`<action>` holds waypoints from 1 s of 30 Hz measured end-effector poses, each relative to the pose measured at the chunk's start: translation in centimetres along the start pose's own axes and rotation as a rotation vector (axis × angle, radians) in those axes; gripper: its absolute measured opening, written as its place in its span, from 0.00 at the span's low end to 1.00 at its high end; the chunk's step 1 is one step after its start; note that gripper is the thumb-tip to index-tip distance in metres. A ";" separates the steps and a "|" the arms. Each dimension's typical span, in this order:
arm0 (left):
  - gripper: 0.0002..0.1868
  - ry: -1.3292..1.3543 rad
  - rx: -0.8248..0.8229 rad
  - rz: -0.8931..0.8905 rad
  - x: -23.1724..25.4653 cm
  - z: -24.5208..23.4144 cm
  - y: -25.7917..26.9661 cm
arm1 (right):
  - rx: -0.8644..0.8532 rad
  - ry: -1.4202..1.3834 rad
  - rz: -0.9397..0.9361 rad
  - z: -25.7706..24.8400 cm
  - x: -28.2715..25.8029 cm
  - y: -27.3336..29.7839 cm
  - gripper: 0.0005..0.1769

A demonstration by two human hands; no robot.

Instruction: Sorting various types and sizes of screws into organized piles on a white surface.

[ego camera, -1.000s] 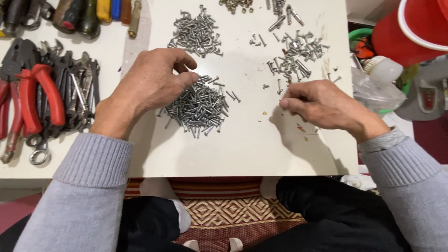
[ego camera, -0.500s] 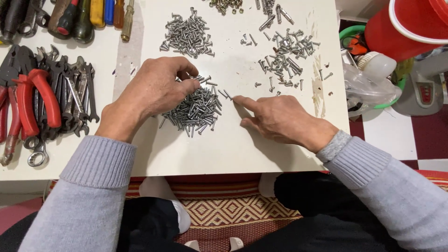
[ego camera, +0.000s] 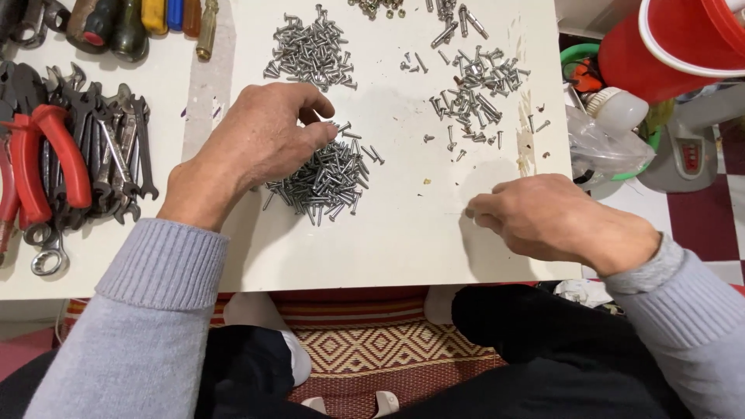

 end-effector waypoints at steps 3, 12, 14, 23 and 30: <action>0.16 -0.005 0.006 0.013 0.4 -0.1 0.3 | -0.009 -0.103 0.039 -1.4 -1.1 1.3 0.22; 0.15 -0.031 -0.002 0.005 0.4 0.8 0.1 | 0.135 -0.009 -0.065 0.3 -3.8 -0.7 0.36; 0.15 -0.025 0.001 0.006 0.3 0.9 0.1 | 0.142 0.037 -0.037 2.4 -2.5 -1.3 0.33; 0.16 -0.031 -0.009 0.013 1.1 0.6 0.6 | 0.133 -0.029 -0.048 0.0 -5.0 0.8 0.36; 0.16 -0.023 -0.024 -0.007 0.8 0.7 0.4 | 0.194 0.018 0.003 1.7 -2.4 0.3 0.20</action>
Point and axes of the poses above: each hand's wrist, its own y-axis away from the middle knuckle, its own z-axis out of the palm, x = y × z, the point moved 2 cm from there along -y, towards the middle knuckle, and after that the axes turned 7 degrees about x, right-handed, at the moved point
